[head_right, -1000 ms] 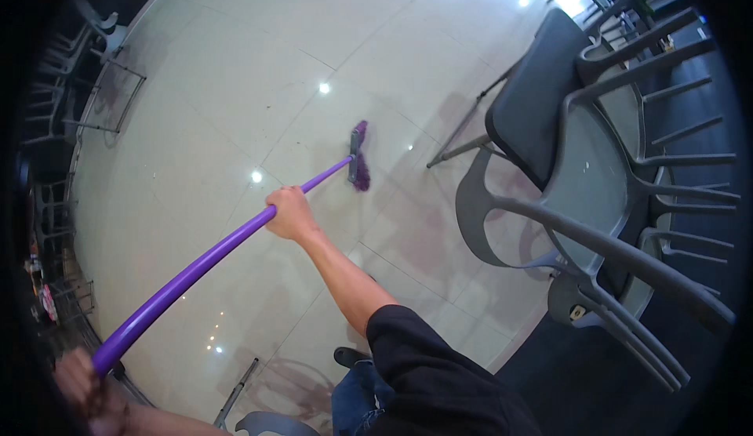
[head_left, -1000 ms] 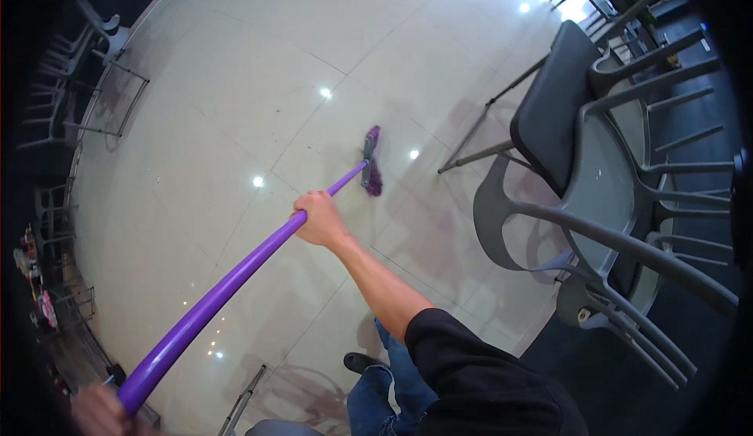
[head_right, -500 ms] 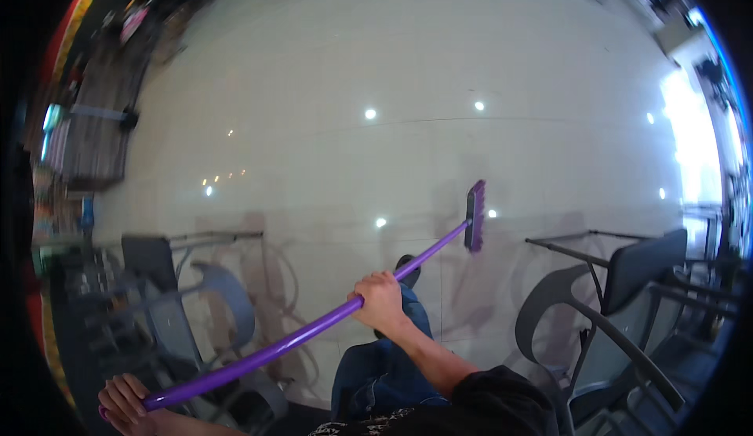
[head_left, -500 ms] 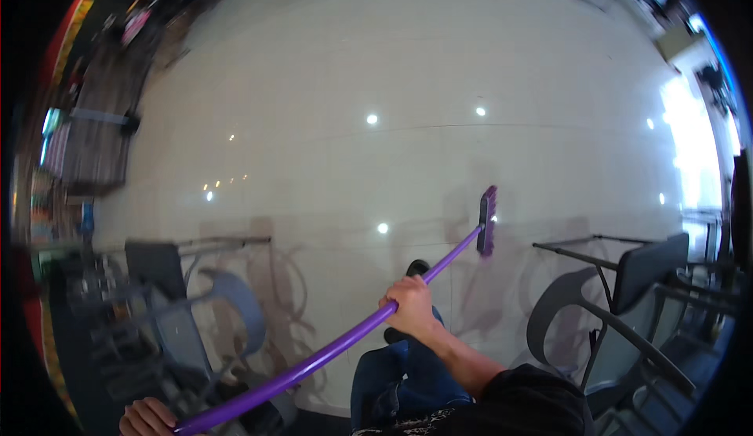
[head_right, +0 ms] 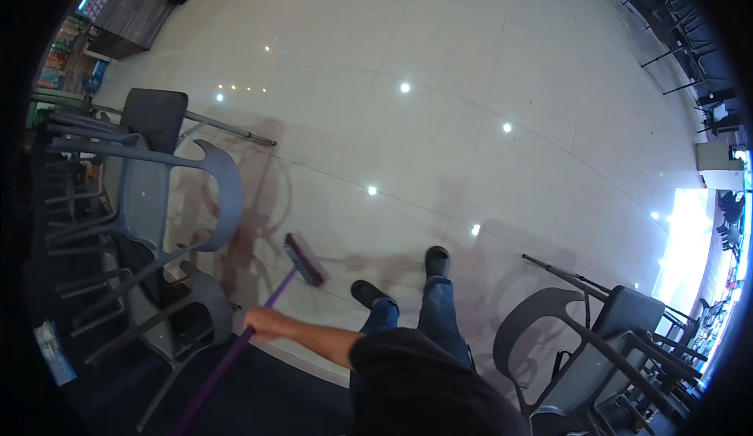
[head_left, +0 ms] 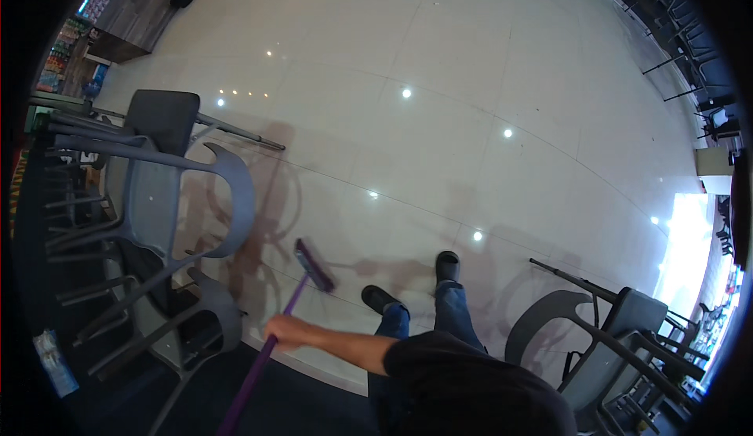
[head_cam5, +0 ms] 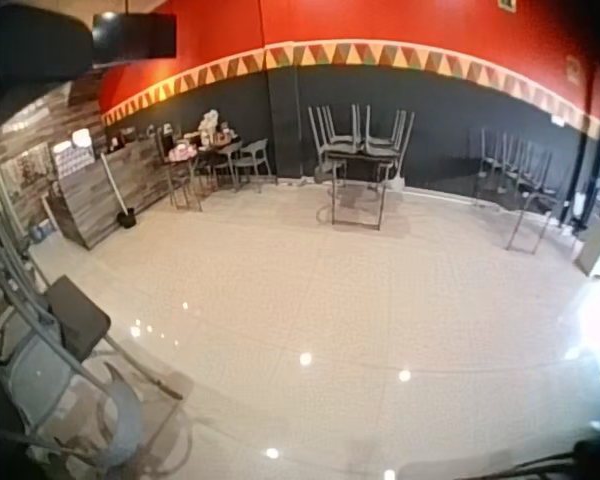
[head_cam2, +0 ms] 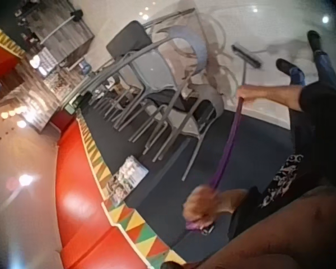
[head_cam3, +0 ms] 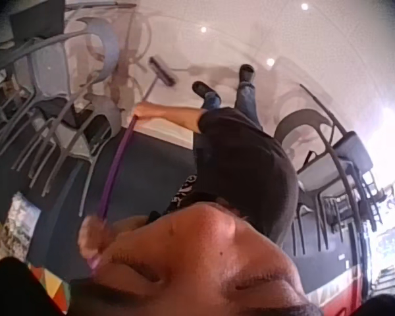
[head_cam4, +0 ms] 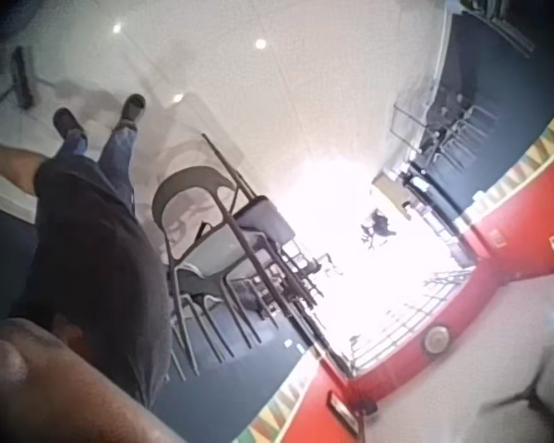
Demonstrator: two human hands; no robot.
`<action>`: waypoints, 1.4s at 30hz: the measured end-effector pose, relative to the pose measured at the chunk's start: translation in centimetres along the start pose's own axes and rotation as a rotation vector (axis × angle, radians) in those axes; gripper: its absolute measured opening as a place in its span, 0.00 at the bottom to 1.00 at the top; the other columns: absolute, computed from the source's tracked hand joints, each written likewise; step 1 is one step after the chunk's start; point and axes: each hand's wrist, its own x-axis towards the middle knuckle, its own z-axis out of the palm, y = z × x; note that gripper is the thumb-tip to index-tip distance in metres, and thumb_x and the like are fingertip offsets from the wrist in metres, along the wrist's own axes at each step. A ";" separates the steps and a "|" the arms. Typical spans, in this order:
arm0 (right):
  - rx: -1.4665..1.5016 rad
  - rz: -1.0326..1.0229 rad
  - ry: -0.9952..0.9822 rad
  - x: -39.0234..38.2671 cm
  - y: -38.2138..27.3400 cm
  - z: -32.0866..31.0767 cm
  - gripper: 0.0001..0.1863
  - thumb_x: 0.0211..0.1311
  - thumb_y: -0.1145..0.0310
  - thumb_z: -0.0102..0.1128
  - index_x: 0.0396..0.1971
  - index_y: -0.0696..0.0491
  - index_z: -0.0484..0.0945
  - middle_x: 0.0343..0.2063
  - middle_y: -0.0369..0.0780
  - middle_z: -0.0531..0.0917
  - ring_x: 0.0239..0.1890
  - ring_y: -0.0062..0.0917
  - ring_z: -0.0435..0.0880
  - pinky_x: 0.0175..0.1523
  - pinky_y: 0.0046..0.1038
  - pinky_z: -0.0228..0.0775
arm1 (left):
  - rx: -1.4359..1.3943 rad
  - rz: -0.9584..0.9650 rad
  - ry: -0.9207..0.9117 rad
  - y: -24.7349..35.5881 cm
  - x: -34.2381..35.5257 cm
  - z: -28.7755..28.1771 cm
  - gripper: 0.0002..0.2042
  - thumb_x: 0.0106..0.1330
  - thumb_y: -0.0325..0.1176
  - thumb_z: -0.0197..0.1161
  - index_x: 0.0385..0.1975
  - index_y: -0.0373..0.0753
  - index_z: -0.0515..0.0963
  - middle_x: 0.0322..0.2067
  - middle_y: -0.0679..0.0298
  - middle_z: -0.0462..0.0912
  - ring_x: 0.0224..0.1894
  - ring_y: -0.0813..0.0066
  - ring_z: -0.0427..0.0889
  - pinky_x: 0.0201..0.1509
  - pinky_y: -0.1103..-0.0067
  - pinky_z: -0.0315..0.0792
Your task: Sweep the floor around the tables and chairs in a restaurant.
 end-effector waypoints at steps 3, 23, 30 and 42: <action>-0.208 -0.040 0.066 -2.6 8.0 -5.7 0.08 0.34 0.65 0.63 0.13 0.52 0.74 0.21 0.46 0.78 0.29 0.44 0.76 0.35 0.41 0.67 | -0.221 -0.107 -0.262 -6.3 -0.2 8.8 0.16 0.59 0.32 0.54 0.09 0.43 0.66 0.07 0.68 0.63 0.10 0.78 0.62 0.16 0.80 0.58; -0.581 0.274 0.125 -17.7 -5.3 -22.7 0.10 0.30 0.61 0.65 0.14 0.49 0.77 0.17 0.41 0.78 0.28 0.38 0.79 0.38 0.37 0.71 | -0.324 0.035 0.358 -0.5 2.5 8.9 0.21 0.65 0.42 0.48 0.09 0.41 0.62 0.11 0.65 0.65 0.15 0.73 0.61 0.30 0.69 0.59; -0.282 -0.042 0.025 4.1 9.3 -16.9 0.12 0.32 0.63 0.68 0.18 0.51 0.75 0.22 0.42 0.78 0.31 0.41 0.76 0.41 0.36 0.66 | -0.052 -0.004 -0.072 -6.8 7.9 15.0 0.15 0.55 0.30 0.57 0.08 0.39 0.64 0.10 0.67 0.67 0.14 0.74 0.67 0.20 0.77 0.64; -0.868 0.543 0.056 -9.8 4.4 -39.4 0.11 0.32 0.62 0.62 0.09 0.52 0.72 0.16 0.44 0.75 0.24 0.41 0.75 0.35 0.39 0.66 | -0.781 -0.387 0.316 -22.8 9.8 10.5 0.17 0.54 0.31 0.58 0.07 0.43 0.60 0.05 0.66 0.63 0.06 0.72 0.62 0.13 0.76 0.62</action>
